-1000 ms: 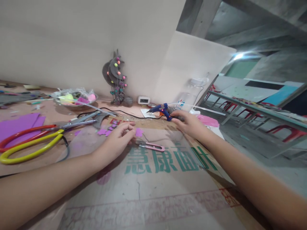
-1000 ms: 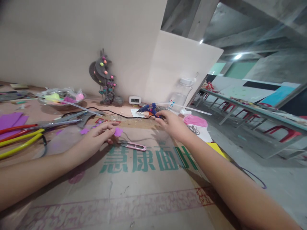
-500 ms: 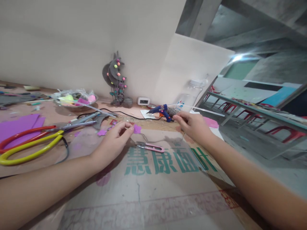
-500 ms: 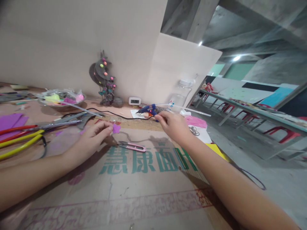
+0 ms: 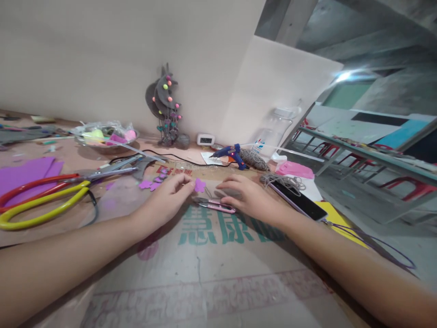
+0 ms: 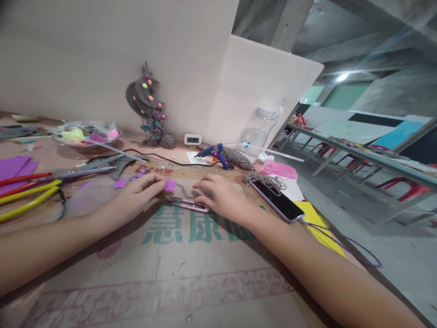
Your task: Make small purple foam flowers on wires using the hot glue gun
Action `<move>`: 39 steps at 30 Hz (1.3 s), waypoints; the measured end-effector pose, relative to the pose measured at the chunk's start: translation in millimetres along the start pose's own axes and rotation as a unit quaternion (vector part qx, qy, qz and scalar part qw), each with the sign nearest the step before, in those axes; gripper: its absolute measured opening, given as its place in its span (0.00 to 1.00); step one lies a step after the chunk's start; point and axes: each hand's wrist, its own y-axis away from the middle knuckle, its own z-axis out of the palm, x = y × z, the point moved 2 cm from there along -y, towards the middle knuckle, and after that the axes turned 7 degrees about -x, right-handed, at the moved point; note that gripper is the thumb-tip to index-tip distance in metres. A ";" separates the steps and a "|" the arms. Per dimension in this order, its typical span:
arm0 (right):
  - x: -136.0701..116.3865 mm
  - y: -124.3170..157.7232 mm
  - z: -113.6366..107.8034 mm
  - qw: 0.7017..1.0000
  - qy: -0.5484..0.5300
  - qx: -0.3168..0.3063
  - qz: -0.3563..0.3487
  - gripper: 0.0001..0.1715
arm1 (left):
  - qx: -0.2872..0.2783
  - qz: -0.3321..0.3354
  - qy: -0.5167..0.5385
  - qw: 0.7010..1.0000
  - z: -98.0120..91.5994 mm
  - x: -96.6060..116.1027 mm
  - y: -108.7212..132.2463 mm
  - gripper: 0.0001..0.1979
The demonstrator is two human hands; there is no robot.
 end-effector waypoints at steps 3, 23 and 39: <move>-0.9 -2.1 13.8 0.998 -0.054 0.016 0.010 0.16 | -0.009 0.000 -0.042 0.999 0.2 -0.8 -1.5 0.10; 15.3 -0.7 9.7 0.994 -0.056 0.055 0.082 0.13 | 0.024 -0.009 0.006 1.000 -2.5 -7.5 -0.9 0.11; 1.9 1.4 -12.4 0.977 -0.073 0.181 0.087 0.14 | 0.010 0.003 0.018 1.000 -1.1 -7.4 -0.3 0.11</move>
